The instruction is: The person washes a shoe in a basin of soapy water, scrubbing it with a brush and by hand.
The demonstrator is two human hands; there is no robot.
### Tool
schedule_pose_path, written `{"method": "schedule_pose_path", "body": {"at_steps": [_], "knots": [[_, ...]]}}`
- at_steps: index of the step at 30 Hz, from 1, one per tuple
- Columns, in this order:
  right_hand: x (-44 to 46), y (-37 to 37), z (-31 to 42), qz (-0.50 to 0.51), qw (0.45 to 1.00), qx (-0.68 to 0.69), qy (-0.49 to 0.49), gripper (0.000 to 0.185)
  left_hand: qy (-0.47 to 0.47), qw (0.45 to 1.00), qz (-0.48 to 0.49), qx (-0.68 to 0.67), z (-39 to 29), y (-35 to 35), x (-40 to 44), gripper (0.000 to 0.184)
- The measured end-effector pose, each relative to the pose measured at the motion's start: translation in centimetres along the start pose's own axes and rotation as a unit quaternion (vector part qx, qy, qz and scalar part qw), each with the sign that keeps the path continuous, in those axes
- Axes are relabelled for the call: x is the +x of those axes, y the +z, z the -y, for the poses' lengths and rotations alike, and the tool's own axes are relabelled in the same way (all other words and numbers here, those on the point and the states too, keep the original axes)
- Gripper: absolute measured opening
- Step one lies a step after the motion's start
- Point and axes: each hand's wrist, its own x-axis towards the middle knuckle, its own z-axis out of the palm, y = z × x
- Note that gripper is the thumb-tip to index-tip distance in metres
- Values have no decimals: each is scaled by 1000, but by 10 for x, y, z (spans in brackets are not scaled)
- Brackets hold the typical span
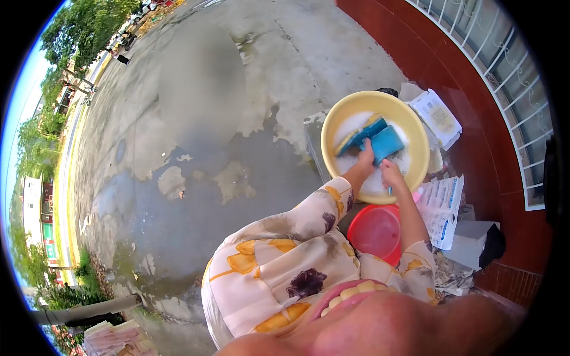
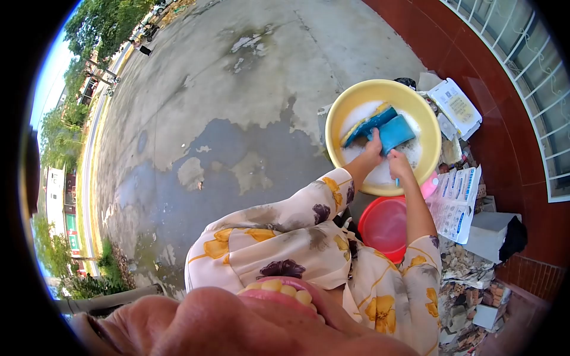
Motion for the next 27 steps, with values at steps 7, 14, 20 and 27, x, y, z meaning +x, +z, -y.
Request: {"method": "schedule_pose_path", "body": {"at_steps": [7, 14, 20, 27], "knots": [[60, -8, -17, -231, 940, -226, -108, 32, 29, 999, 13, -22, 8, 3, 3, 66], [-32, 4, 10, -49, 996, -52, -58, 46, -38, 992, 113, 26, -1, -7, 12, 75], [24, 9, -14, -207, 964, -160, -46, 38, -9, 982, 190, 3, 12, -11, 26, 73], [8, 12, -12, -121, 990, -72, -2, 62, -18, 970, 243, -12, 18, -20, 60, 74]]}}
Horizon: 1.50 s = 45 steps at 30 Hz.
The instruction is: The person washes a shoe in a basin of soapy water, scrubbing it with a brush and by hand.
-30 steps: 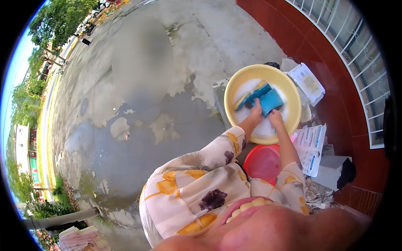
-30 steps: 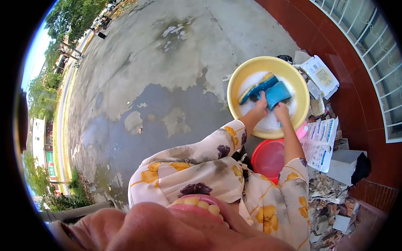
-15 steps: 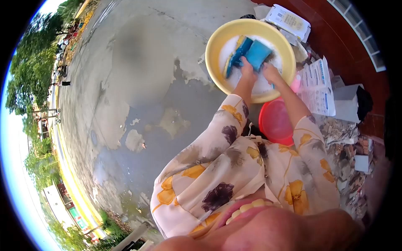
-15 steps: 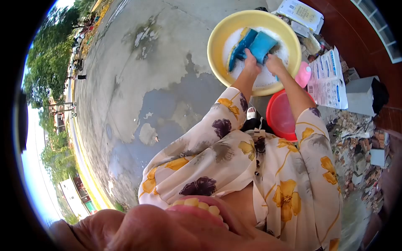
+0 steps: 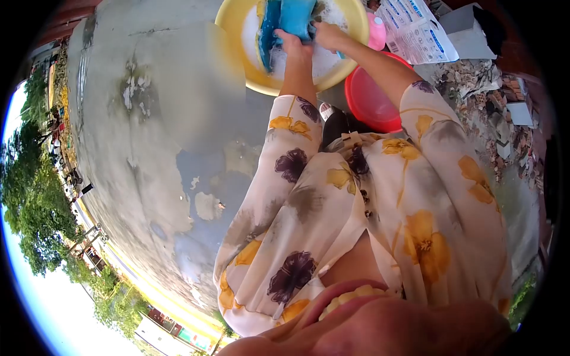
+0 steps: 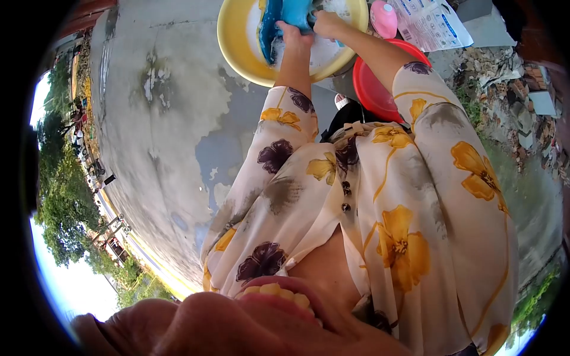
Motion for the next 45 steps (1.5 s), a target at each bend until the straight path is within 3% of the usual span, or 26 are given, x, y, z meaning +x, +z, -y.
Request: {"method": "schedule_pose_path", "body": {"at_steps": [1, 3, 4, 5, 7, 8, 9, 10, 11, 13, 16, 18, 19, 22, 24, 26, 28, 32, 34, 35, 37, 38, 40, 41, 43, 45], "knots": [[3, 9, -11, 36, 998, 10, -58, 58, 5, 1000, 2, -4, -4, 6, -6, 74], [4, 7, -19, 66, 991, 19, -118, 54, -43, 985, -151, 65, -10, 30, -31, 74], [11, -12, 5, 50, 995, -23, -81, 53, -7, 999, -42, 8, -5, 38, -41, 74], [-3, -11, 4, 48, 997, -51, -18, 51, -23, 998, -63, 5, -3, 20, -25, 75], [36, 3, -20, -171, 972, -96, -129, 49, 34, 991, -132, -15, 0, 34, -26, 76], [17, -12, -5, -106, 990, -65, -61, 48, 14, 988, -154, 2, -5, 36, -30, 76], [14, -10, 0, -127, 989, -68, -45, 49, 26, 991, -133, -12, -1, 33, -21, 75], [43, 11, -30, -178, 972, -75, -134, 50, 21, 983, -179, -30, -8, 53, -37, 77], [30, 7, -20, -174, 972, -79, -139, 52, 10, 986, -165, -19, -8, 40, -29, 69], [-18, -18, 18, -4, 1000, -10, -15, 53, 12, 983, -182, -25, -14, 55, -33, 72], [-37, -14, 13, 93, 993, 32, -63, 52, -22, 957, -285, 42, -14, 44, -34, 79], [-42, -15, 21, 59, 998, 12, -23, 47, -8, 959, -284, 25, -8, 52, -56, 78], [-2, -13, 7, 11, 996, -52, -76, 45, 23, 964, -265, -4, -16, 65, -54, 77], [15, -4, 2, -101, 986, -79, -104, 46, 60, 968, -243, -22, -8, 60, -46, 74], [24, 10, 0, -158, 978, -34, -129, 46, 41, 970, -239, -33, -16, 70, -55, 73], [0, -3, 9, -22, 997, 41, -60, 40, 27, 964, -263, -26, -23, 72, -64, 73], [-12, 2, 3, 86, 993, 60, -58, 33, 29, 962, -272, 12, -27, 80, -75, 73], [-10, -4, 1, 75, 994, 41, -73, 27, 60, 976, -209, -3, -1, 43, -44, 70], [11, -13, 7, -59, 990, -74, -104, 28, 59, 973, -223, -19, -4, 54, -49, 67], [29, -7, 0, -57, 989, -76, -113, 28, 46, 965, -256, -22, -11, 65, -54, 62], [68, 19, -27, -262, 921, -112, -266, 29, 45, 960, -270, -59, -3, 48, -24, 56], [50, 11, -11, -259, 921, -113, -267, 29, 46, 959, -273, -61, -5, 52, -31, 56], [16, -7, 18, -35, 997, 45, -46, 33, 43, 979, -192, -51, -1, 53, -39, 57], [23, -7, 8, -33, 997, 44, -46, 33, 43, 979, -194, -52, 0, 51, -37, 57], [33, -4, -21, 166, 966, 190, -52, 33, 36, 996, -74, -41, 1, 43, -33, 53], [10, -8, -19, 160, 968, 191, -36, 32, 15, 992, -104, -62, 0, 43, -42, 49]]}}
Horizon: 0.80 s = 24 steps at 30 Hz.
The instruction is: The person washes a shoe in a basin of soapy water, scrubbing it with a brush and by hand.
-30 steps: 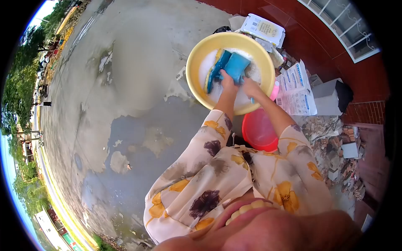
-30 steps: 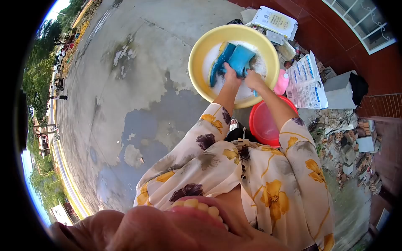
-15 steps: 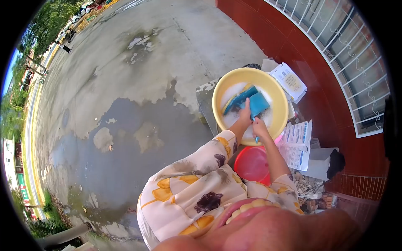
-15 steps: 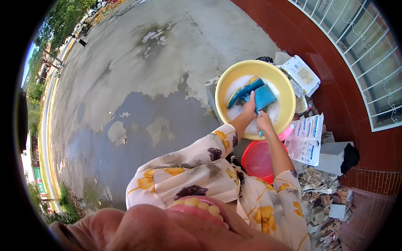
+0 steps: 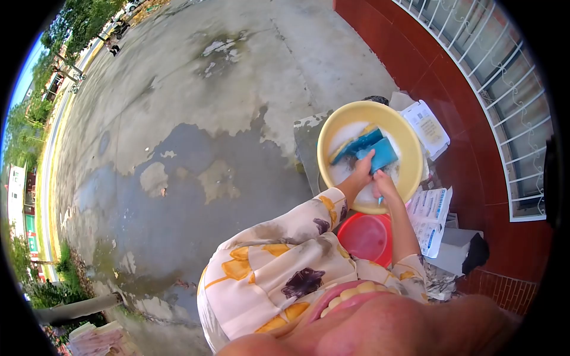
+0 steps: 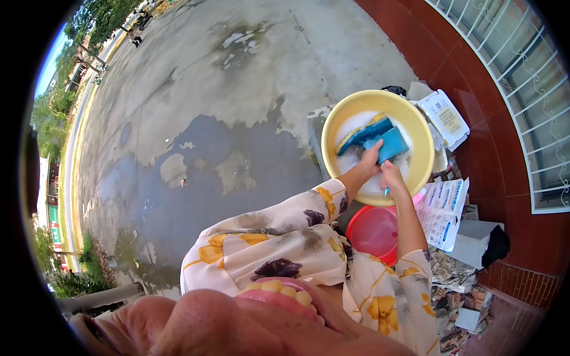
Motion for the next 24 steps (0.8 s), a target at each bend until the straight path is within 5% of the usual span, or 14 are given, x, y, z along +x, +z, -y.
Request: {"method": "schedule_pose_path", "body": {"at_steps": [2, 4, 8, 9, 11, 15, 16, 17, 19, 23, 24], "knots": [[-5, 1, 11, -11, 1000, 5, 11, 31, -20, 999, -29, -15, -1, 3, 4, 46], [3, 4, 19, -114, 960, -251, -54, 29, -20, 997, -69, -13, 2, 2, 7, 40], [65, -12, -19, -225, 873, -392, -182, 30, -1, 997, -75, -6, -5, 12, -4, 50], [54, -12, -22, -228, 876, -389, -172, 30, -21, 997, -71, 27, -4, 2, 7, 51], [24, -5, 4, -92, 986, -131, -48, 29, -9, 998, -60, -10, -1, -5, 14, 58], [-18, 16, 20, -42, 999, 12, 7, 29, -30, 996, -80, 0, -6, 5, -2, 52], [-4, 7, 14, -22, 989, -136, -57, 31, -23, 996, -83, 3, -5, 3, 2, 53], [8, 2, 12, -14, 989, -139, -57, 31, -14, 996, -87, 8, -7, 3, 2, 55], [30, 1, 10, -186, 909, -349, -131, 34, -4, 993, -114, 9, -4, 7, 6, 53], [24, 3, 30, -214, 922, -316, -64, 39, 30, 992, -124, 1, -5, 9, 9, 49], [21, 6, 29, -203, 924, -304, -114, 37, 35, 994, -105, -16, -8, 10, 4, 50]]}}
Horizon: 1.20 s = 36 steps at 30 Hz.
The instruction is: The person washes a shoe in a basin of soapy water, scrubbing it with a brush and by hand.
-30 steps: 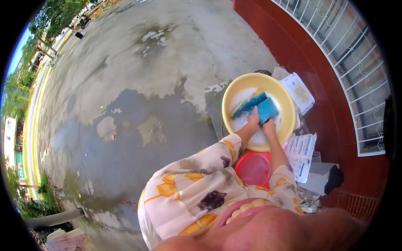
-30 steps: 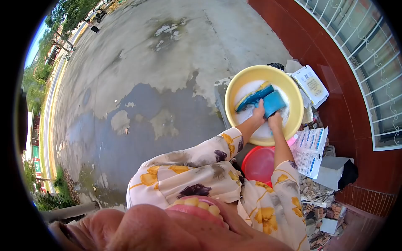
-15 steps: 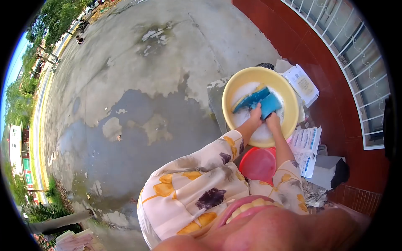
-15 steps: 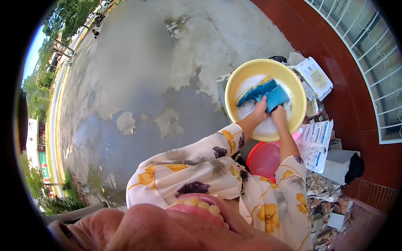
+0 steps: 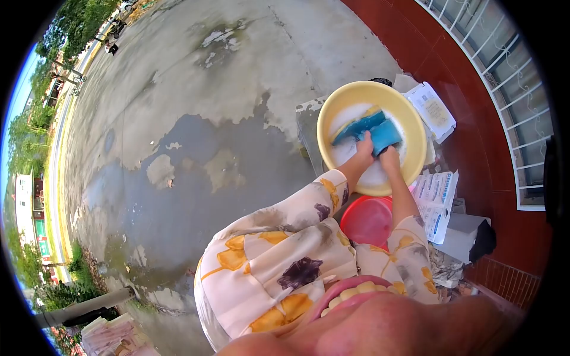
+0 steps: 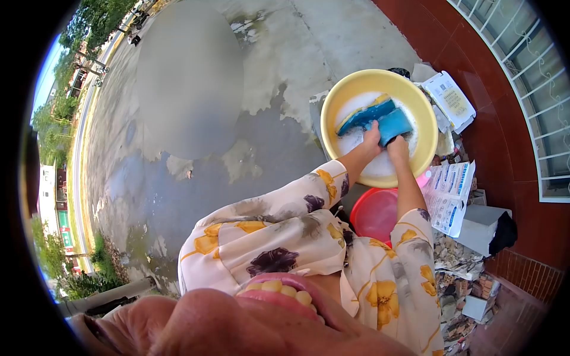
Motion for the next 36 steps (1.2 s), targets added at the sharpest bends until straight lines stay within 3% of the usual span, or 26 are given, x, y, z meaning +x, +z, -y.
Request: {"method": "schedule_pose_path", "body": {"at_steps": [1, 3, 5, 7, 8, 9, 10, 12, 13, 15, 17, 19, 20, 21, 23, 24, 28, 30, 33, 34, 36], "knots": [[-4, -1, -2, 2, 1000, 2, 10, 37, -1, 1000, 17, -15, -1, 0, -5, 50], [-29, -15, 1, 178, 968, 161, 66, 35, -5, 999, 7, 31, -4, -1, -11, 54], [-57, -22, 17, 168, 958, 224, 62, 34, -25, 999, -21, 41, 1, -8, 11, 58], [-36, -20, 6, 182, 974, 119, 60, 29, -25, 998, -2, 60, 4, -9, 9, 56], [-15, -4, -14, 115, 993, 22, -8, 28, -49, 997, 14, 60, 3, -9, 8, 56], [-22, -21, 4, 70, 994, 35, 79, 31, -37, 998, 38, 45, 6, -10, 8, 64], [15, 18, -47, -57, 994, -97, -10, 38, -21, 999, 28, 38, 6, -7, 5, 62], [17, 23, -43, -85, 992, -96, -20, 45, -20, 999, 37, 31, 1, -1, 2, 59], [5, 12, -33, -82, 992, -94, -5, 45, -11, 998, 30, 47, 0, 0, -3, 59], [-23, -13, -3, 95, 986, 84, 112, 49, -13, 997, 44, 56, -1, -8, -4, 58], [-41, -13, 0, 132, 982, 76, 109, 49, -25, 997, 29, 73, -2, -10, 7, 58], [-59, -17, 6, 154, 970, 170, 76, 48, -31, 995, 16, 90, 1, -17, 15, 58], [-54, -22, 8, 174, 970, 127, 109, 47, -27, 995, 31, 85, 4, -21, 17, 59], [-38, -19, 0, 172, 971, 130, 106, 47, -20, 995, 49, 81, 4, -21, 22, 59], [-6, -7, -20, 37, 995, -56, 79, 48, -14, 996, 53, 64, 5, -14, 11, 60], [-1, -3, -25, -4, 997, -57, 59, 49, -11, 997, 60, 45, 2, -7, 5, 60], [-30, -12, -4, 8, 997, -6, 72, 50, 14, 997, 62, 45, 2, -15, 16, 62], [-50, -33, 21, 189, 961, 124, 158, 51, -6, 996, 33, 80, 0, -12, 12, 60], [-59, -37, 28, 204, 967, 79, 130, 46, 4, 994, 20, 106, -4, -9, 7, 63], [-46, -31, 18, 204, 968, 76, 124, 46, 1, 996, 14, 91, -3, -8, -2, 66], [1, -2, -20, 47, 997, -48, 27, 38, -9, 996, 7, 84, -3, -1, -18, 67]]}}
